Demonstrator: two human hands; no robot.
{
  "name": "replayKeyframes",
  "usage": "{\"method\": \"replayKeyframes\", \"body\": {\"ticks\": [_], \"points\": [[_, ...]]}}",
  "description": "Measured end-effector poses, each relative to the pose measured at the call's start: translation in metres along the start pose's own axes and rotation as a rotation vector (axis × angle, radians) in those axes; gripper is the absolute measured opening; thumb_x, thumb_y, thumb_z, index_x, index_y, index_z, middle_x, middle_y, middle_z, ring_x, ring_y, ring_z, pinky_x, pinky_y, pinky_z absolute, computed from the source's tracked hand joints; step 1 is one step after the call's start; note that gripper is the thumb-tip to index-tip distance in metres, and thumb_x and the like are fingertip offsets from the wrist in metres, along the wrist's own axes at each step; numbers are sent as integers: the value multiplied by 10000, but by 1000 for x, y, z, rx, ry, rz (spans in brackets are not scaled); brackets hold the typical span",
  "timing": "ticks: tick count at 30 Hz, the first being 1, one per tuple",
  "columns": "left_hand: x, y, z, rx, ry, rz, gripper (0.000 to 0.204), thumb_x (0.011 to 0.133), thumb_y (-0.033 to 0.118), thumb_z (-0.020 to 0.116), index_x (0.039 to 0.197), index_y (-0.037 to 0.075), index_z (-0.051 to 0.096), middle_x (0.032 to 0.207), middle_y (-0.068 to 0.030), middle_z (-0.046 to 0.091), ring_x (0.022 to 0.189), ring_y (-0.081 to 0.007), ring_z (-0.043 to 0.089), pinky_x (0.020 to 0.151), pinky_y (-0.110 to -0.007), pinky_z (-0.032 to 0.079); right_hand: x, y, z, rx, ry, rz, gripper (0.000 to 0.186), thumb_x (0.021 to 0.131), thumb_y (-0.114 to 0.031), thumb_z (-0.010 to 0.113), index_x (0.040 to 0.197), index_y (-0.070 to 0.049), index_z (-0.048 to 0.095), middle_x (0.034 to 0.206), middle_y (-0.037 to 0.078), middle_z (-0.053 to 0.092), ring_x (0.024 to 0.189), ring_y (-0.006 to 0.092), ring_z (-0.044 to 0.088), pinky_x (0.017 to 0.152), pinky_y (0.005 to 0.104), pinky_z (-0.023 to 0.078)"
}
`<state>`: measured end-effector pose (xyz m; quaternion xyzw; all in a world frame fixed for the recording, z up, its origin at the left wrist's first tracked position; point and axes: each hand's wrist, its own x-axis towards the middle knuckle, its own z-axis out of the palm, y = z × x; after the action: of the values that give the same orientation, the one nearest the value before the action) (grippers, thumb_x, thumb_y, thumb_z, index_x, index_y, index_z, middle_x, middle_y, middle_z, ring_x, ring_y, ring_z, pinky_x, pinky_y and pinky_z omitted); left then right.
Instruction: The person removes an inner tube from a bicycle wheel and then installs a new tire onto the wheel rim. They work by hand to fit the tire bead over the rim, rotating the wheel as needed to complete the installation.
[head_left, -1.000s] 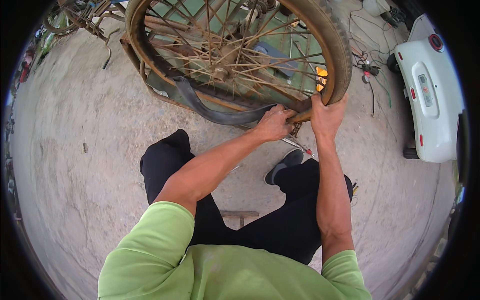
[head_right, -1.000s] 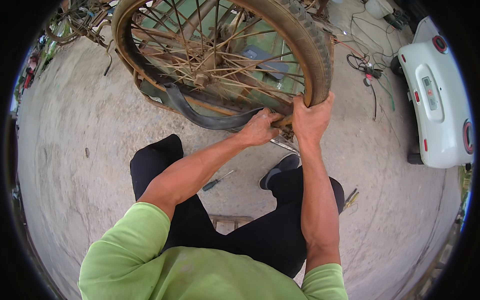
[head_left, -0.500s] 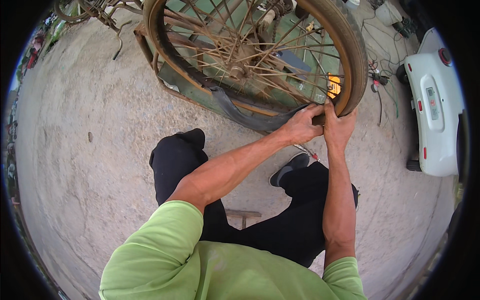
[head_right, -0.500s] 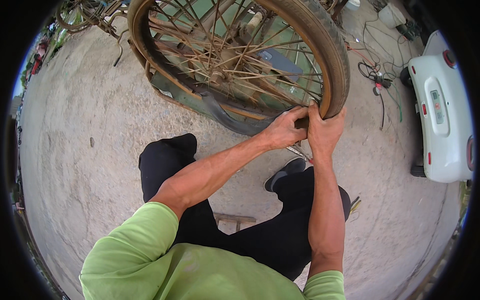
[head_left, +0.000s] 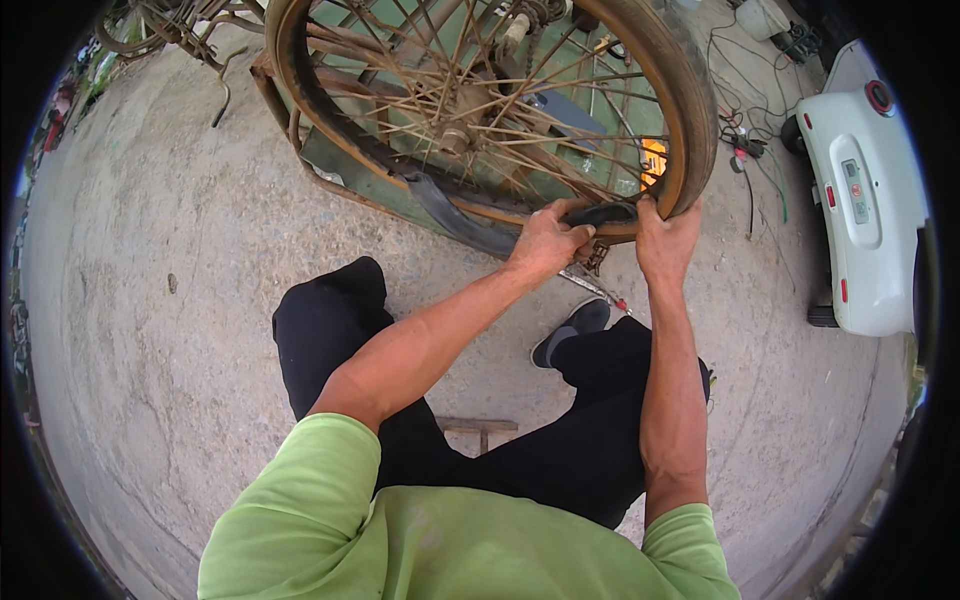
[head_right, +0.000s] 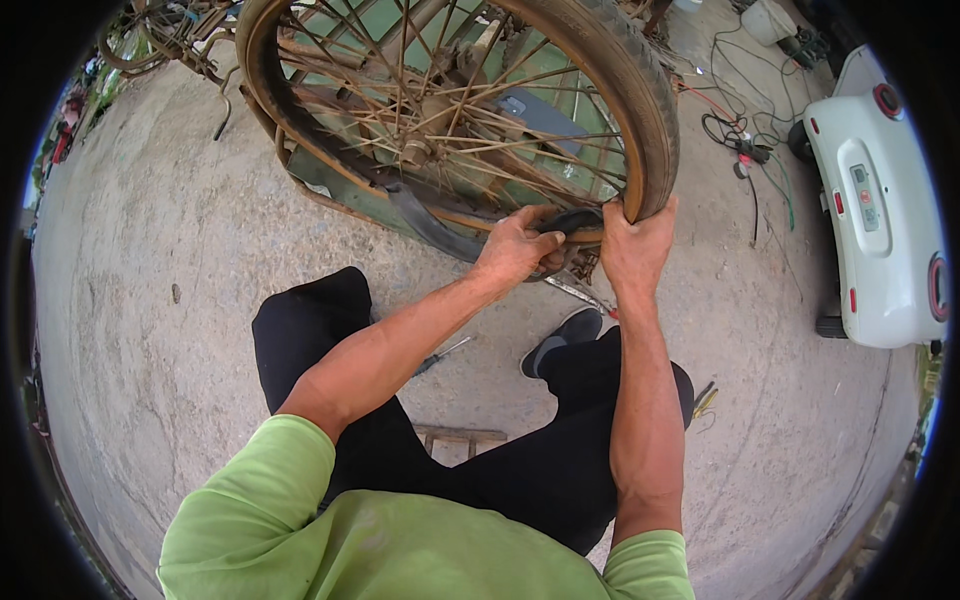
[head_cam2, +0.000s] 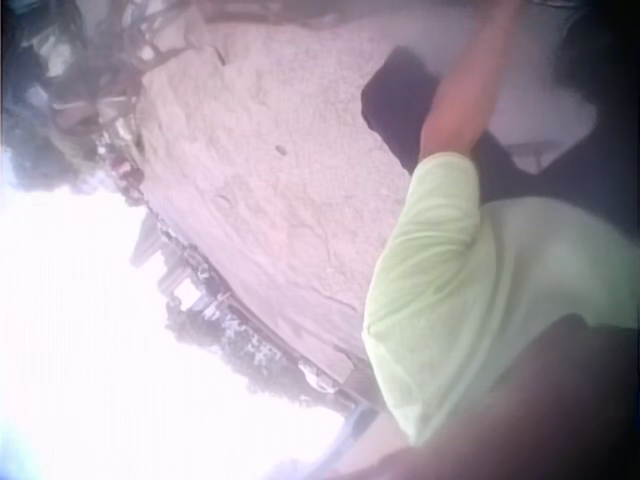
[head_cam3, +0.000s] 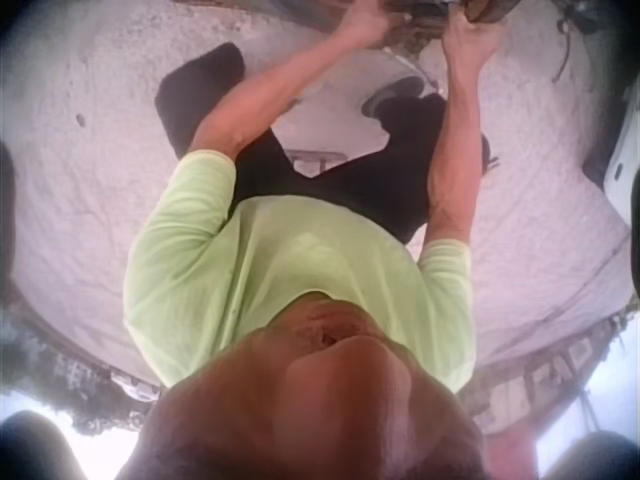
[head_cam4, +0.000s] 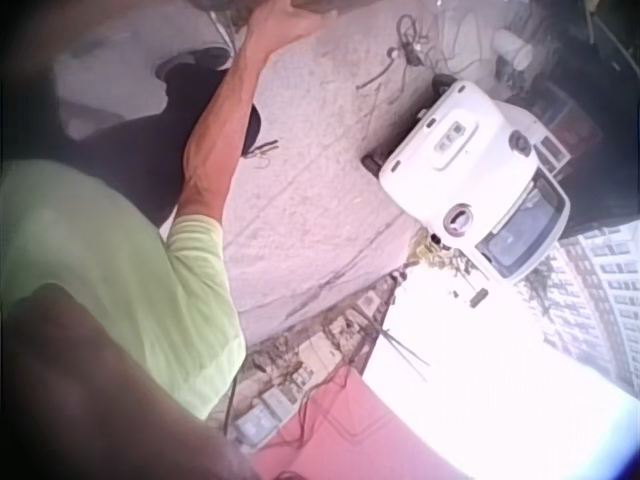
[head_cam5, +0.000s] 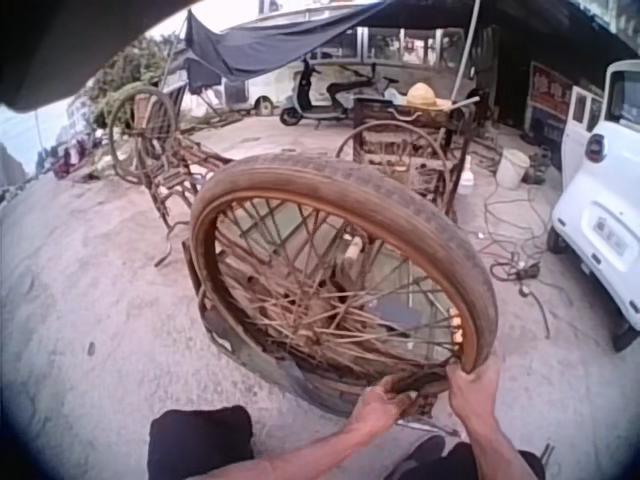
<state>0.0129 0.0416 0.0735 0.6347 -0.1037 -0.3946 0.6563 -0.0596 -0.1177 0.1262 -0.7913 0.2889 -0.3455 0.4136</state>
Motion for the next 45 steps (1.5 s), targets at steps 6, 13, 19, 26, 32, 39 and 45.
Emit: {"method": "replayKeyframes", "body": {"ticks": [6,13,19,26,32,39,45], "points": [[26,-48,-2,-8,106,167,385,1065,165,712,1389,-30,640,1039,-116,805,888,-149,734,769,-330,570,1,-2,-1,8,-48,0,370,890,-114,754,1184,43,595,1004,163,699,923,254,664,884,402,546],[34,-76,-11,402,132,511,391,1113,320,601,1348,15,669,1246,-224,745,1120,-384,714,976,-483,547,0,8,-1,51,-73,35,392,887,-97,751,1211,53,588,1032,152,707,942,237,663,894,395,549],[45,-70,-21,552,70,483,338,1105,311,596,1193,9,718,1095,-208,711,1106,-454,658,965,-515,525,-1,10,-2,46,-105,36,404,892,-78,739,1236,55,574,1058,144,695,961,234,657,909,388,544],[64,-68,-16,886,-98,560,310,1096,270,573,1103,15,750,1136,-174,726,1110,-409,651,994,-524,524,-6,7,9,122,-47,71,421,883,-79,736,1242,58,563,1037,142,683,959,240,652,914,395,540],[66,-55,-24,856,-226,450,360,1103,295,592,1297,31,741,1260,-146,725,1222,-346,660,1072,-455,523,-1,12,1,49,-53,13,396,875,-81,726,1214,54,574,1049,166,698,968,258,667,914,400,543],[29,-38,-34,401,-275,281,564,1073,336,662,1561,58,601,1374,-226,665,1361,-350,626,1145,-435,481,5,-11,3,-1,-36,45,438,865,-121,746,1235,49,586,1080,218,728,999,344,713,943,430,548],[25,-31,-26,734,-253,375,564,1013,347,705,1524,117,647,1329,-249,662,1309,-422,620,1125,-494,497,4,-4,3,12,-12,55,442,857,-102,747,1242,51,592,1087,209,734,1017,330,717,945,426,549]]}}
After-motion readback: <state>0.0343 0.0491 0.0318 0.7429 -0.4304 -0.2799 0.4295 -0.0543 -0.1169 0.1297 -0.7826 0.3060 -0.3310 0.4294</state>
